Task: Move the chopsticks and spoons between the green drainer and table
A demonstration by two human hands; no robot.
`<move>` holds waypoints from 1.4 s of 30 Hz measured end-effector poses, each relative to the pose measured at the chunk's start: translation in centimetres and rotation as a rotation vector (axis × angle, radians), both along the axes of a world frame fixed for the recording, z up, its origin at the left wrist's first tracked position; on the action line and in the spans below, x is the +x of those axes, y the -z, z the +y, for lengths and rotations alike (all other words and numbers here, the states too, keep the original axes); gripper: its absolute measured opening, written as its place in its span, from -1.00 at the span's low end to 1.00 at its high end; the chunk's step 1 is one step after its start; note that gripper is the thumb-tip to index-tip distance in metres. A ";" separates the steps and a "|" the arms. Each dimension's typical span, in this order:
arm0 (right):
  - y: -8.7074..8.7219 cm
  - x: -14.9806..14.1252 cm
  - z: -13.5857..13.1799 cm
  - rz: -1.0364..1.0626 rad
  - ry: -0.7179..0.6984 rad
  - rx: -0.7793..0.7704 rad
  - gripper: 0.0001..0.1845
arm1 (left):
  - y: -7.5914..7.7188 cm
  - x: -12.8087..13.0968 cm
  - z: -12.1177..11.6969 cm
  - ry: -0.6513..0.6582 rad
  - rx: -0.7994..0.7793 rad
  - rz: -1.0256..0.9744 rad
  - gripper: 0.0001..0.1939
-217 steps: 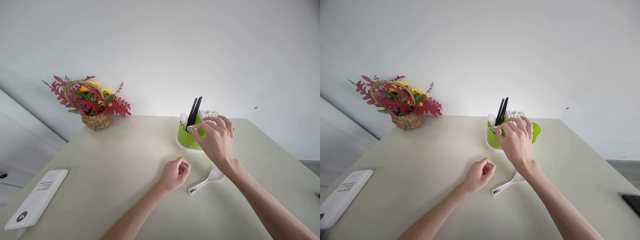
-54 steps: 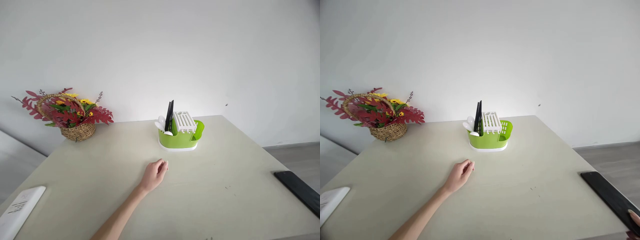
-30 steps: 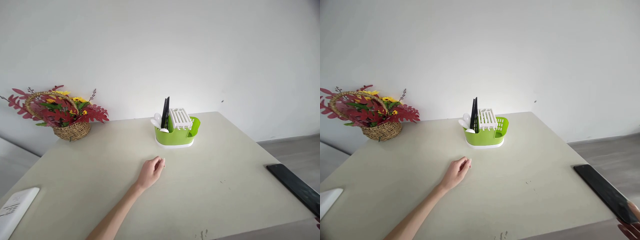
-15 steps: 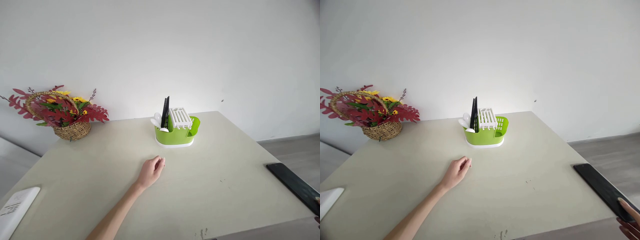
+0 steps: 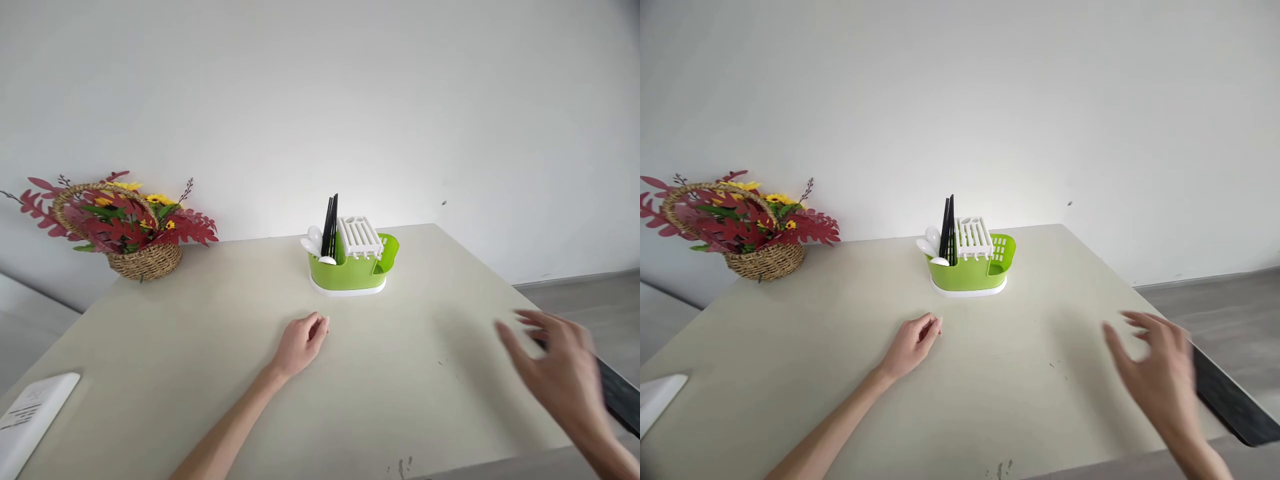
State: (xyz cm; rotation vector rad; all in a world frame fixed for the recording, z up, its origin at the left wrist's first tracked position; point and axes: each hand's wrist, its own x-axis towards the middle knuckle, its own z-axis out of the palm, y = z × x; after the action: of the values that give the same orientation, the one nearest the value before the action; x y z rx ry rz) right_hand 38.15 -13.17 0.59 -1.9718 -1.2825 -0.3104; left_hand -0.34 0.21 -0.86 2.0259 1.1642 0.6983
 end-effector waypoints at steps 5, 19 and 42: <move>0.0 -8.6 10.2 0.077 -0.393 -0.186 -0.24 | -0.1 -0.2 0.0 0.010 0.003 0.003 -0.55; 2.1 -6.7 19.2 -0.052 -0.285 -0.411 -0.30 | 0.4 -0.3 -0.1 0.022 -0.006 0.034 -0.59; 5.0 9.5 17.7 0.194 -0.307 -0.263 0.03 | -0.1 -0.3 -0.1 0.032 -0.021 0.044 -0.60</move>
State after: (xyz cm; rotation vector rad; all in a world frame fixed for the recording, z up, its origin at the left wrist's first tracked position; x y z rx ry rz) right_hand 47.69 4.51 -4.41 -1.9218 -1.5296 0.2039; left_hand -0.62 0.07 -0.77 2.0466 1.1571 0.6264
